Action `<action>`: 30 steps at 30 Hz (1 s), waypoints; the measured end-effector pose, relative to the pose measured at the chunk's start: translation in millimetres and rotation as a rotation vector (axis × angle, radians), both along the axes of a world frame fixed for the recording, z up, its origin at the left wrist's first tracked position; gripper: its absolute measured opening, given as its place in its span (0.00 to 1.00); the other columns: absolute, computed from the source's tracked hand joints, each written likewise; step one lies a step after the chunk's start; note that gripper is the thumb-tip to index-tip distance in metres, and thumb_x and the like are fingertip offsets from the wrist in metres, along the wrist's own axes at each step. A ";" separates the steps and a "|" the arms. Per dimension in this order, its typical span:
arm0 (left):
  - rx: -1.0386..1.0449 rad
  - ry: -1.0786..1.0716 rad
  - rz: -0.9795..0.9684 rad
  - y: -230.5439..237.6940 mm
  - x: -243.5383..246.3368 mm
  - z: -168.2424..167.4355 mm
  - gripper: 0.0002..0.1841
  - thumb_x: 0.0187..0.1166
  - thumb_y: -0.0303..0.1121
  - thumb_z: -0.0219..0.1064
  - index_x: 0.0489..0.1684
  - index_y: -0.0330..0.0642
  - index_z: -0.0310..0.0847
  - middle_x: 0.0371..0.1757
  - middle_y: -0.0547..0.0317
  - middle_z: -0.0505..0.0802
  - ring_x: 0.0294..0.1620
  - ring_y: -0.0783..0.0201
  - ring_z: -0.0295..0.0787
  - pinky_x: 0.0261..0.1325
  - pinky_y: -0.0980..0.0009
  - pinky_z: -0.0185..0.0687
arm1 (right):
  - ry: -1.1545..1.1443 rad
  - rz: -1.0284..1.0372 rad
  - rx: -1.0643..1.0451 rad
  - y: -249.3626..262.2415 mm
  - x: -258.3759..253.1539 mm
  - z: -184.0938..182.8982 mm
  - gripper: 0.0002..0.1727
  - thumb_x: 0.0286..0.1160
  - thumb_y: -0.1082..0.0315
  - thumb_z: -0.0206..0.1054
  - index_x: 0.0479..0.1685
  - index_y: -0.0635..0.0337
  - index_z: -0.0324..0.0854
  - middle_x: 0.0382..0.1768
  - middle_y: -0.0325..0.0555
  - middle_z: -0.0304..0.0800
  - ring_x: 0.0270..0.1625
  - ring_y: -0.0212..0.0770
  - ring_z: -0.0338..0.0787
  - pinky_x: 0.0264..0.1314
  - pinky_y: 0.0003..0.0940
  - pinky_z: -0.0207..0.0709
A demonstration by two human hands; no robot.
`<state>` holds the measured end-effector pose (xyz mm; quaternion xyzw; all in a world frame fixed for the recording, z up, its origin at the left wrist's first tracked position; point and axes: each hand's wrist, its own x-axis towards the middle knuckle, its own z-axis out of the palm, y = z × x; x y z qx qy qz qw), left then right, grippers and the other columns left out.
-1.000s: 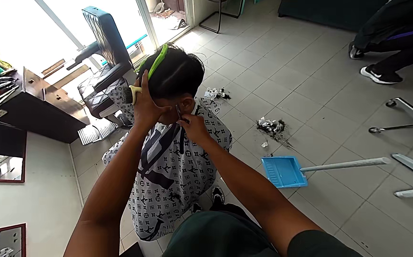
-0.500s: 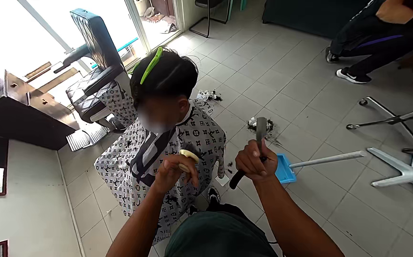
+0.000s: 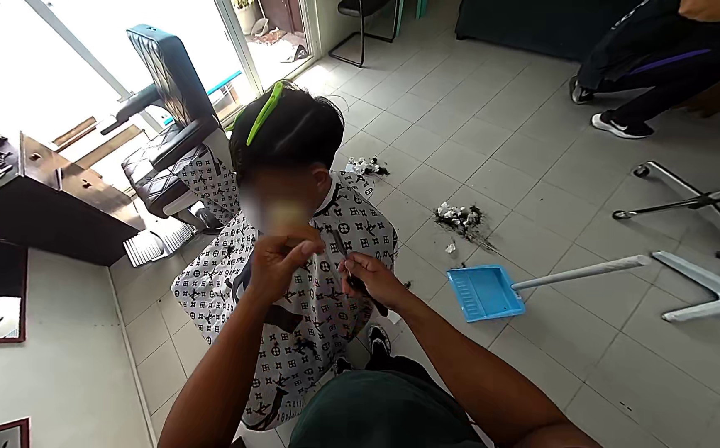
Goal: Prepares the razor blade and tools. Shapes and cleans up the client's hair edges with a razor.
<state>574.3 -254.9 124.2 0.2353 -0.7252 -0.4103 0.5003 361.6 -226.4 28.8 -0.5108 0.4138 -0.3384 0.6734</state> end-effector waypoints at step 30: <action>-0.183 -0.978 0.846 -108.7 16.2 4.6 0.74 0.37 0.39 0.95 0.97 0.53 0.43 0.97 0.43 0.46 0.86 0.36 0.66 0.71 0.36 0.75 | 0.435 -0.312 -0.504 -104.0 78.9 -3.7 0.11 0.86 0.68 0.65 0.53 0.65 0.91 0.46 0.58 0.94 0.49 0.53 0.93 0.58 0.52 0.83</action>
